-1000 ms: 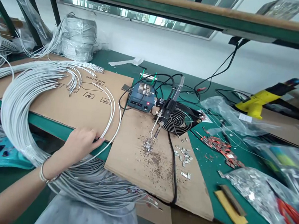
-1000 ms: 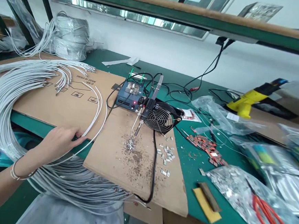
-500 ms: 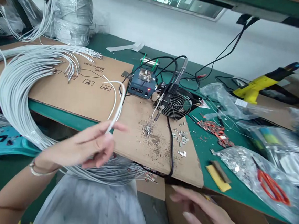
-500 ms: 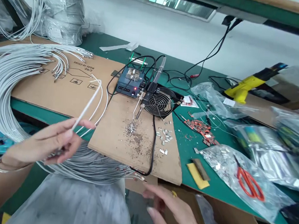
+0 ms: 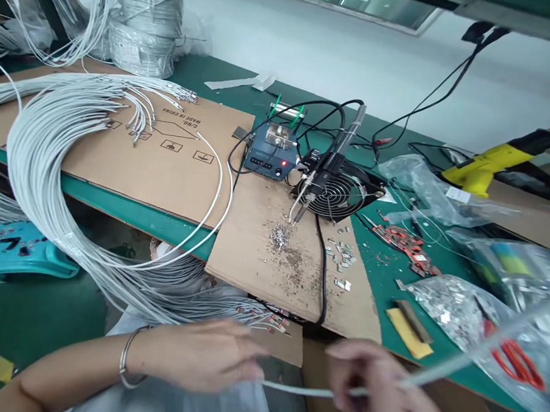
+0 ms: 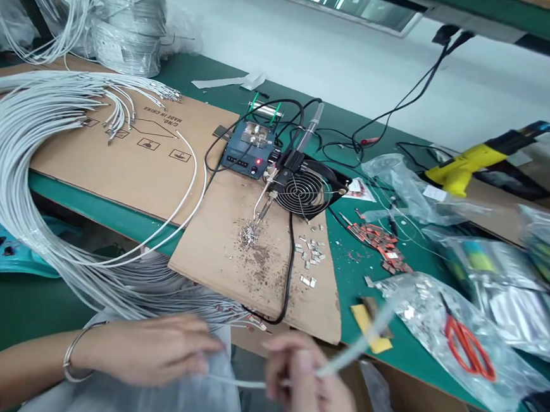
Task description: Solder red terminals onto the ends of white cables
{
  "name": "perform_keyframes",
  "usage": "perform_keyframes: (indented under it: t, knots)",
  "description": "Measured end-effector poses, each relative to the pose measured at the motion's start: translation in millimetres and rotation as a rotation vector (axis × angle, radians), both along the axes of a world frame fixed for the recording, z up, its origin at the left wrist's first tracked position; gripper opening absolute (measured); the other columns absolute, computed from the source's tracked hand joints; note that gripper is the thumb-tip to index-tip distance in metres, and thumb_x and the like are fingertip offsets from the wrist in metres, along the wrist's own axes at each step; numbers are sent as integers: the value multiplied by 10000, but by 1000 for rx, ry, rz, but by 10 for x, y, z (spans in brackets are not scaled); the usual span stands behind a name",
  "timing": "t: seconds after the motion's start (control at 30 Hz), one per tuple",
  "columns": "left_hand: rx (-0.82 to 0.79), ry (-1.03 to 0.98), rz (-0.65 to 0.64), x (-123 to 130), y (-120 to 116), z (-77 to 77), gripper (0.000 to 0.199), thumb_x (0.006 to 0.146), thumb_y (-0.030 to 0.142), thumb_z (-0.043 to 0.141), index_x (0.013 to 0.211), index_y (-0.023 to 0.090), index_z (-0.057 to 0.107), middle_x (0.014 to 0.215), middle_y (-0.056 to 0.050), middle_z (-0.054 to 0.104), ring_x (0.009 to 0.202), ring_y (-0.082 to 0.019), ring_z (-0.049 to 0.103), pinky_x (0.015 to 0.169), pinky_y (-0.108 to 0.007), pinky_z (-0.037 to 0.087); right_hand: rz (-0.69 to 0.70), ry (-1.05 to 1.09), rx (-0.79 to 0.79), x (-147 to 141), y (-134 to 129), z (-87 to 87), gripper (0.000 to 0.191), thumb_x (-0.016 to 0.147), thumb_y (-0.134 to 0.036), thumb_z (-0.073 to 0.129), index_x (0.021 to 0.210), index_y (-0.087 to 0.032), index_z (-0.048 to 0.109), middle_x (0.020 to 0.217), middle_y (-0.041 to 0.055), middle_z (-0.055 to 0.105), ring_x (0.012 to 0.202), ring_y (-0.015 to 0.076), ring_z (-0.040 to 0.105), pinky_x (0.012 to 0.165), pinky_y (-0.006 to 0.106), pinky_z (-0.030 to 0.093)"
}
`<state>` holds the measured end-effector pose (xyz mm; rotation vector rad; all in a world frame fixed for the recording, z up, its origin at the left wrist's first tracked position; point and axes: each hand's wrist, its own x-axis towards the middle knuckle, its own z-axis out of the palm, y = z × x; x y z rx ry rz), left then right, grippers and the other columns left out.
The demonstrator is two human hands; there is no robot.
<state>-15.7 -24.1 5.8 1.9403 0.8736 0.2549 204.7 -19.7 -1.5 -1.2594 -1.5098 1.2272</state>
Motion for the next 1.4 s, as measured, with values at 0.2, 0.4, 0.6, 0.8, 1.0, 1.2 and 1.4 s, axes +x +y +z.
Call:
perform_keyframes:
  t: [0.2, 0.4, 0.6, 0.8, 1.0, 1.2, 1.4]
  knots:
    - [-248, -485, 615, 35, 159, 45, 407, 908, 381, 394, 1089, 92, 616, 992, -103, 623, 942, -130, 569, 849, -227, 433, 349, -313, 30, -606, -110, -358, 361, 943, -323, 270, 727, -133, 487, 614, 55, 488, 598, 149, 478, 575, 248, 367]
    - [-486, -764, 706, 74, 167, -47, 337, 850, 362, 510, 1008, 69, 565, 647, -30, 560, 524, -76, 542, 517, -188, 448, 576, -281, -4, -423, 20, -273, 231, 882, -315, 464, 1063, -192, 537, 898, 35, 567, 741, 141, 496, 673, 252, 369]
    - [-484, -630, 503, 75, 95, -20, 320, 900, 350, 418, 1011, 79, 546, 617, 0, 449, 471, -29, 410, 462, -145, 362, 219, -63, 98, -212, 252, 62, 172, 867, -234, 513, 1023, -284, 562, 864, -26, 588, 701, 78, 502, 596, 192, 376]
    - [-358, -445, 333, 76, 114, 46, 370, 934, 323, 333, 680, 84, 456, 517, 10, 373, 472, -30, 340, 475, -159, 277, 273, 94, 55, -369, 428, 230, 86, 806, -236, 580, 804, -154, 607, 674, 22, 575, 588, 94, 489, 524, 215, 378]
    - [-512, -550, 459, 164, 157, 76, 336, 889, 416, 416, 855, 89, 482, 652, 1, 474, 450, -20, 425, 456, -143, 335, 268, 198, -6, -349, 473, 215, 130, 778, -235, 603, 771, -105, 614, 655, 60, 566, 579, 112, 507, 496, 219, 369]
    - [-624, -631, 469, 251, 250, 132, 365, 822, 427, 531, 728, 75, 506, 579, -13, 508, 490, -56, 519, 535, -164, 411, 358, 360, 3, -307, 521, 274, 98, 809, -158, 552, 786, -96, 624, 649, 53, 578, 573, 87, 524, 511, 195, 391]
    - [-640, -639, 455, 221, 265, 124, 363, 817, 420, 538, 724, 70, 516, 603, -28, 508, 458, -53, 485, 472, -167, 414, 333, 244, 94, -270, 514, 264, 126, 806, -164, 550, 776, -84, 643, 637, 62, 561, 557, 104, 500, 487, 221, 369]
